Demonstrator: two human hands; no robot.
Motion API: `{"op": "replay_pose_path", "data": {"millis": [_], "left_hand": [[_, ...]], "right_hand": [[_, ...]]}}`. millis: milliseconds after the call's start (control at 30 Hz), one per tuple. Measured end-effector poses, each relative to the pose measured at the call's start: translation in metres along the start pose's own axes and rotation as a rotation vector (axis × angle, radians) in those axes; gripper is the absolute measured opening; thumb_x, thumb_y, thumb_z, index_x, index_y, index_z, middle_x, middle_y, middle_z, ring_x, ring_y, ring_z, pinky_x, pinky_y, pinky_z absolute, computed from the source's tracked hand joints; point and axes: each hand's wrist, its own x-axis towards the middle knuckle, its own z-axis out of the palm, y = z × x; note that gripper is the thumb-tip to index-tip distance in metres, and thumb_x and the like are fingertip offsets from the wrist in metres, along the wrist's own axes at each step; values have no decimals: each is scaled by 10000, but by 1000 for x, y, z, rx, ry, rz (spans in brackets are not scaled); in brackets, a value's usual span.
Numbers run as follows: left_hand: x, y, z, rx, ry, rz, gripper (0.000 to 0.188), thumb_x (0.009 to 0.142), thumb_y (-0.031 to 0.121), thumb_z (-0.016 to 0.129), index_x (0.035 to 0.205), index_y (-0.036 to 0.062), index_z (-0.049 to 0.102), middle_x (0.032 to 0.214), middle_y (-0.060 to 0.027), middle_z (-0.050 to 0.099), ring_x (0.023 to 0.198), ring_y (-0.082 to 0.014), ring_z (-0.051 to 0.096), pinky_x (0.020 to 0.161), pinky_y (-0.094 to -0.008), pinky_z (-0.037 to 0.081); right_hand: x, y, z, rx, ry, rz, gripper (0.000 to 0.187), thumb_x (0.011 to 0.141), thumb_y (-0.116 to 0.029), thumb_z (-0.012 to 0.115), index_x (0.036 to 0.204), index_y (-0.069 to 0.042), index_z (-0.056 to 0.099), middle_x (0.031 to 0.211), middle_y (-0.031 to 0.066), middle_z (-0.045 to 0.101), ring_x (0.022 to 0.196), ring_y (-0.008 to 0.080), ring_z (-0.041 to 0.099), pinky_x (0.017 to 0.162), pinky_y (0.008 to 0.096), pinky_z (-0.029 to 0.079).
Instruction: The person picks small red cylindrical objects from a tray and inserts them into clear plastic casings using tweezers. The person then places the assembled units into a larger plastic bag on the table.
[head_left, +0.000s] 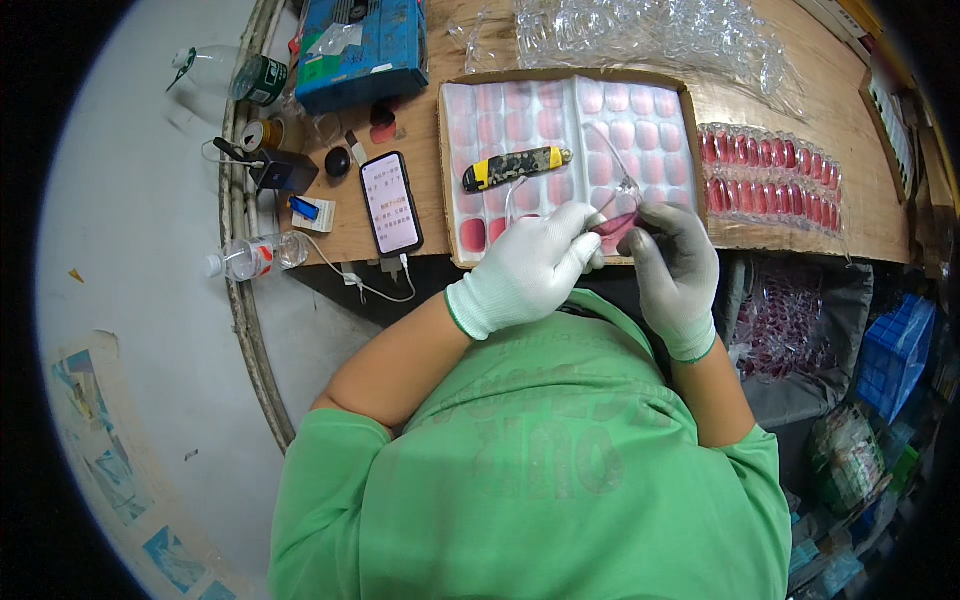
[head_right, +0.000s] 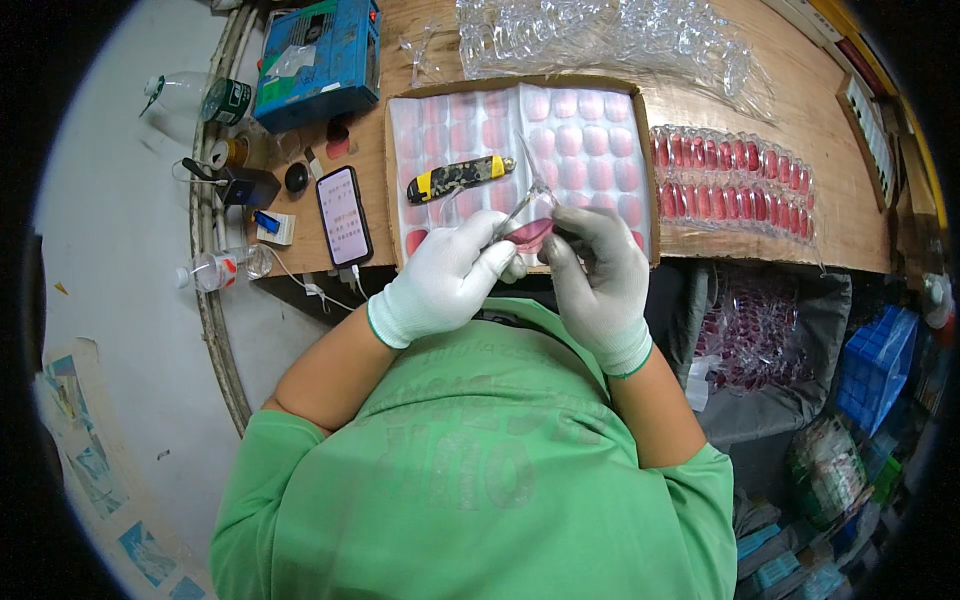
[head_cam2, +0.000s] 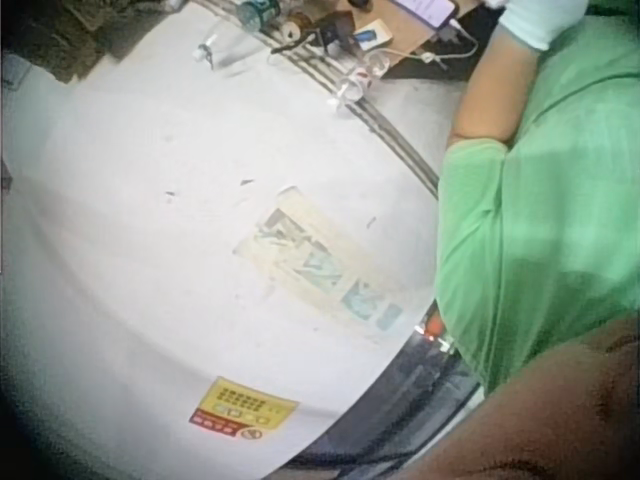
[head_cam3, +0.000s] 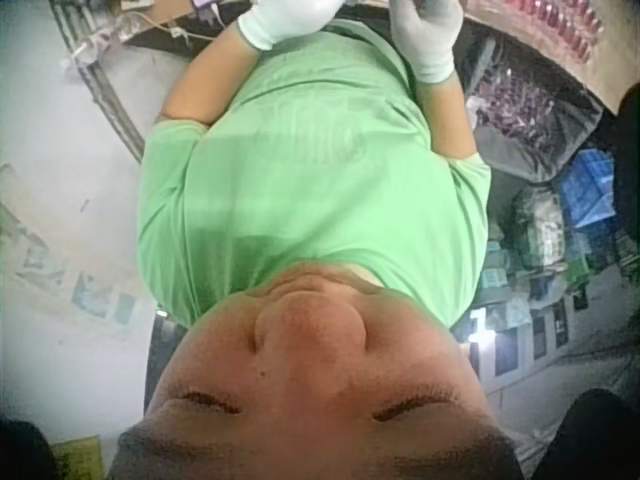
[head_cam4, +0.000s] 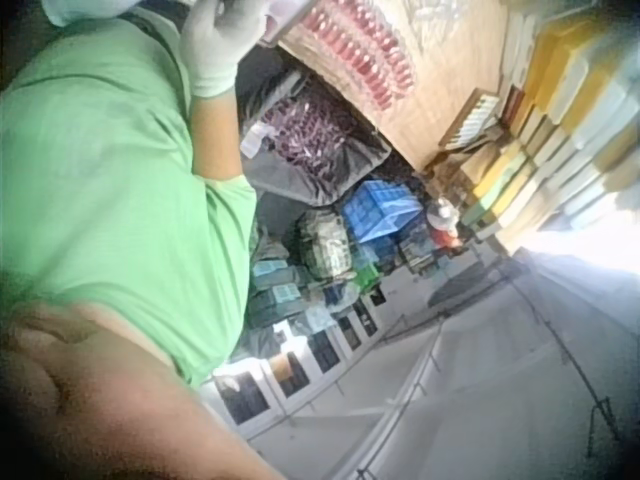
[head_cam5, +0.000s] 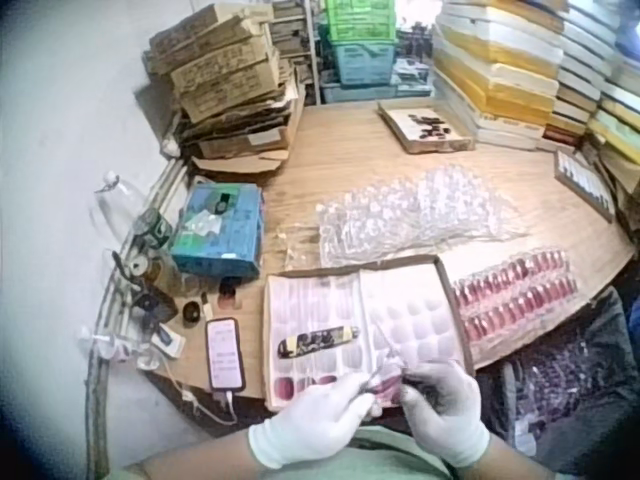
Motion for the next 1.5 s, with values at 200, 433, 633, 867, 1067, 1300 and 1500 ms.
{"op": "replay_pose_path", "data": {"millis": [200,433,633,867,1067,1300,1500], "left_hand": [[-8,16,-14,-76,-119,-71,194,1014,89,505,1132,-40,588,854,-104,708,790,-189,699,737,-319,545],[-10,12,-22,-46,-139,-146,183,1008,97,535,1125,-16,619,825,-84,702,755,-153,672,728,-301,526],[-14,9,-14,46,-10,-93,194,1045,155,515,1084,-18,595,774,-100,697,731,-188,693,695,-316,535],[-14,6,-9,349,22,26,206,1024,97,535,1181,-21,600,776,-111,694,702,-239,713,680,-331,560],[-7,19,-22,10,-144,-150,194,1028,115,501,1114,-25,604,769,-90,684,721,-183,671,707,-314,514],[-11,15,-17,-7,-57,-119,205,1031,121,516,1127,-35,610,746,-71,671,713,-168,668,679,-301,509],[-12,17,-12,77,-30,-159,175,1027,111,531,1097,-21,621,713,-73,653,660,-150,638,646,-298,504]], "right_hand": [[13,-1,-19,252,-343,361,194,1007,-146,613,1012,40,668,876,63,693,787,111,633,744,277,531],[15,4,-14,163,-398,396,269,996,-202,642,1025,58,706,899,45,711,829,82,626,755,267,525],[16,-1,-13,159,-393,368,249,1001,-183,627,1034,54,693,852,34,669,807,85,599,745,277,509],[11,12,-8,102,-282,390,227,988,-186,647,911,25,676,759,19,643,711,69,545,643,266,472],[15,6,-12,229,-341,384,209,988,-162,638,989,45,670,849,34,669,805,81,602,757,268,506],[16,-1,-17,83,-384,373,229,975,-185,667,956,43,689,778,15,646,730,67,551,656,258,474],[14,-8,-12,-89,-407,339,202,978,-153,636,945,37,697,727,38,618,676,83,523,624,279,454]]}}
